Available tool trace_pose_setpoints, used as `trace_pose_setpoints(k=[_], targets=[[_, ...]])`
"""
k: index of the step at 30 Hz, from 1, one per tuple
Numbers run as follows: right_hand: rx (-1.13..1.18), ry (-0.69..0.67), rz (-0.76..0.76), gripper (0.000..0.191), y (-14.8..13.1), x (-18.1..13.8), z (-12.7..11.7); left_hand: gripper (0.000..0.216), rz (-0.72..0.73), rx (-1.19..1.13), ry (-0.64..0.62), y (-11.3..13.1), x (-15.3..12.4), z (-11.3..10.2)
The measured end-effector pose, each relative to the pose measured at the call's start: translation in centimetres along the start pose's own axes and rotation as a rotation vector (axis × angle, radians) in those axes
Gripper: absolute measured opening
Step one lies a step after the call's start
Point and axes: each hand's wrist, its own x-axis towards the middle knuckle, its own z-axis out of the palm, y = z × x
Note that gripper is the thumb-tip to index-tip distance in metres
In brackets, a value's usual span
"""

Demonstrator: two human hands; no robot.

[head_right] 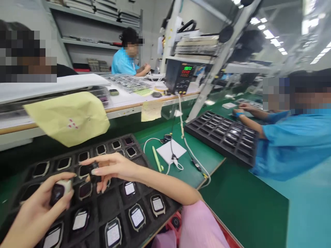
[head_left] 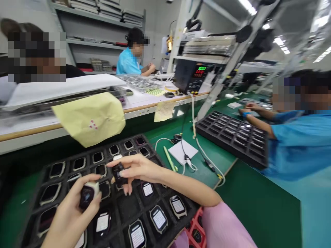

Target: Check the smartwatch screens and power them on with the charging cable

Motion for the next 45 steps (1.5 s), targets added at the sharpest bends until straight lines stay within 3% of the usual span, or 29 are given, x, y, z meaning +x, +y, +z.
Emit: trace_pose_setpoints(k=[7, 13, 24, 36, 40, 45], targets=[[-0.046, 0.156, -0.003, 0.044, -0.2, 0.7, 0.5, 0.054, -0.168, -0.379, -0.217, 1.4, 1.4, -0.6], [-0.176, 0.248, 0.002, 0.038, -0.4, 1.0, 1.0, 0.043, -0.190, -0.653, -0.236, 1.6, 1.6, -1.3], [-0.341, 0.316, -0.093, 0.052, 0.1, 1.2, 0.8, 0.043, -0.118, -0.628, -0.248, 1.4, 1.6, -1.4], [-0.432, 0.413, -0.111, 0.046, 0.3, 1.4, 1.0, 0.040, -0.075, -0.586, -0.287, 1.2, 1.6, -1.2], [-0.457, 0.328, -0.088, 0.050, 0.0, 1.2, 1.2, 0.040, -0.084, -0.595, -0.293, 1.1, 1.7, -1.1], [-0.537, 0.189, -0.019, 0.072, -0.5, 0.7, 1.0, 0.040, -0.095, -0.634, -0.285, 1.0, 1.6, -0.9]])
